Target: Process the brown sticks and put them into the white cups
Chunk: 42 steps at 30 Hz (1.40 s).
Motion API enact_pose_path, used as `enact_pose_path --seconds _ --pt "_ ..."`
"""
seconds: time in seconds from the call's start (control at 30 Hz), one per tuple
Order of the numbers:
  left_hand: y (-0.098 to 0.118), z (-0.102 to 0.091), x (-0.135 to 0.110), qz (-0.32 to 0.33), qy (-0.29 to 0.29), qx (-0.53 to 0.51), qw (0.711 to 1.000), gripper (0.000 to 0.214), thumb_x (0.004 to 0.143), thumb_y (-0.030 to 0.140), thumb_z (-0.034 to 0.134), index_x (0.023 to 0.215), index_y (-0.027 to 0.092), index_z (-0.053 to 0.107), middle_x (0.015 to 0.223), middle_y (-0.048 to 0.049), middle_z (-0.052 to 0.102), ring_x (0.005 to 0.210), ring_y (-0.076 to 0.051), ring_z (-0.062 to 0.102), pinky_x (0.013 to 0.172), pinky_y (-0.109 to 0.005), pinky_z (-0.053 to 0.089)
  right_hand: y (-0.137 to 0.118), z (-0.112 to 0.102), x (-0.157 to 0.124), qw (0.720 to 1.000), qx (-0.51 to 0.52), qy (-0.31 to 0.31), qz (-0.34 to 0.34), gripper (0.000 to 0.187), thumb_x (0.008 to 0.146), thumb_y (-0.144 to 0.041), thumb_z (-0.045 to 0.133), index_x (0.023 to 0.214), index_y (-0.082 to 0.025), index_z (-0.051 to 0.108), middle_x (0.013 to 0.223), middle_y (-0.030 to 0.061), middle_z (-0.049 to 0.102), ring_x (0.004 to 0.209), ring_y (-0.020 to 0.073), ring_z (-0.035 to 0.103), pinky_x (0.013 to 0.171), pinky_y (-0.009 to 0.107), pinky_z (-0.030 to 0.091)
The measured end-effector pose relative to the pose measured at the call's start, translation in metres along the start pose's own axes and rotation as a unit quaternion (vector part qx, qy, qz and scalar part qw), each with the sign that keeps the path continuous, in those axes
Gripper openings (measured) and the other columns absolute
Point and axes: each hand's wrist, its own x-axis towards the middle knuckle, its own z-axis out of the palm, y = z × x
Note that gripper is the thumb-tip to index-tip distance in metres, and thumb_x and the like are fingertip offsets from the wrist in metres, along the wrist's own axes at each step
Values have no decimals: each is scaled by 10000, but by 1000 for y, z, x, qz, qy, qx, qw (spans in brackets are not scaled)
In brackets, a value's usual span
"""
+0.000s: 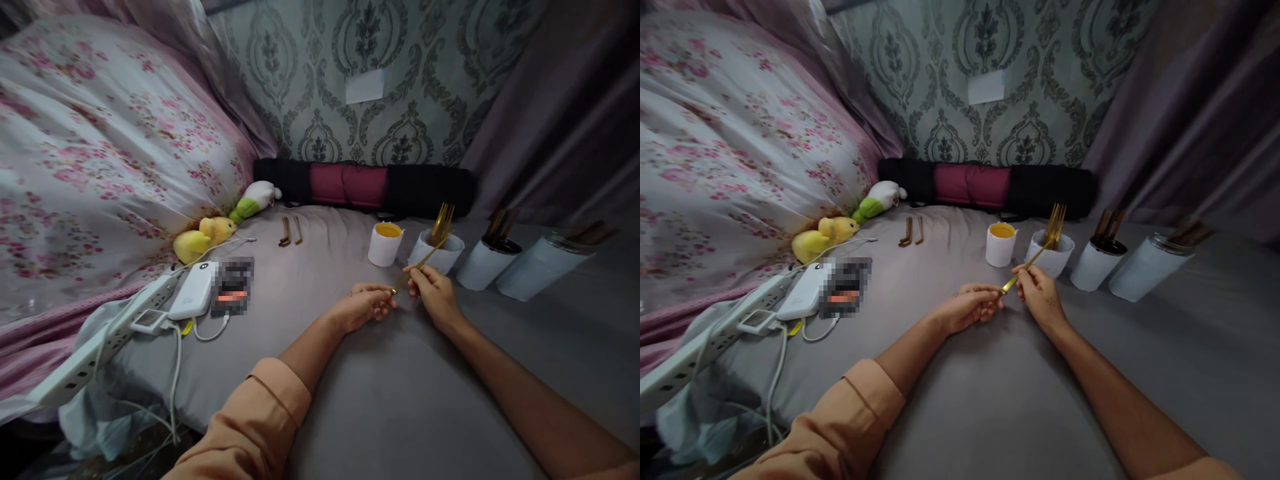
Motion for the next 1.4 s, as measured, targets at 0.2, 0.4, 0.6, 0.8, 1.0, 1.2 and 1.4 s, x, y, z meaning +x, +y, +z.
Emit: enact_pose_path --seconds 0.2,0.4,0.6,0.8,1.0,1.2,1.4 --pt "1 -2 0 -43 -37 -95 994 180 714 84 510 883 87 572 699 -44 580 504 -52 477 460 -173 330 3 -1 1 1000 8 0 -2 223 759 -385 498 810 -180 571 551 -31 450 454 88 427 414 214 355" --pt "2 -3 -1 -55 -45 -100 992 200 722 52 484 901 91 564 684 -45 587 503 -58 487 471 -178 337 3 -2 1 1000 -4 -10 4 198 754 -391 502 779 -206 570 560 -26 463 454 99 431 428 231 360" --pt "1 -6 1 -58 -57 -95 992 157 743 49 476 864 98 564 658 -37 591 500 -65 499 493 -187 361 1 -2 0 1000 -19 -15 4 207 745 -401 502 782 -216 586 549 -28 467 449 107 426 438 244 350" --pt "-1 -8 3 -55 -63 -85 993 142 753 52 477 862 93 559 668 -47 597 507 -63 507 508 -187 372 -4 -4 -1 999 -33 -29 2 222 752 -385 506 847 -215 611 569 -15 478 460 108 425 433 244 344" --pt "-1 -8 2 -51 -62 -89 993 135 751 50 490 861 87 558 668 -44 591 503 -54 499 507 -181 369 -11 -4 0 999 -38 -11 -2 235 723 -364 540 867 -194 616 523 -28 453 443 102 411 421 240 341" --pt "-2 -9 4 -50 -66 -94 992 129 759 48 476 857 89 550 671 -46 586 507 -58 505 495 -180 364 -16 -9 5 999 -34 2 -3 209 727 -336 551 856 -187 618 543 -30 448 453 91 401 418 233 317" --pt "0 -7 2 -57 -50 -87 993 124 754 45 483 847 100 543 660 -37 582 508 -59 499 490 -177 359 -23 -16 17 999 -16 33 -14 210 721 -366 568 809 -183 623 550 -17 453 437 85 391 386 224 297"
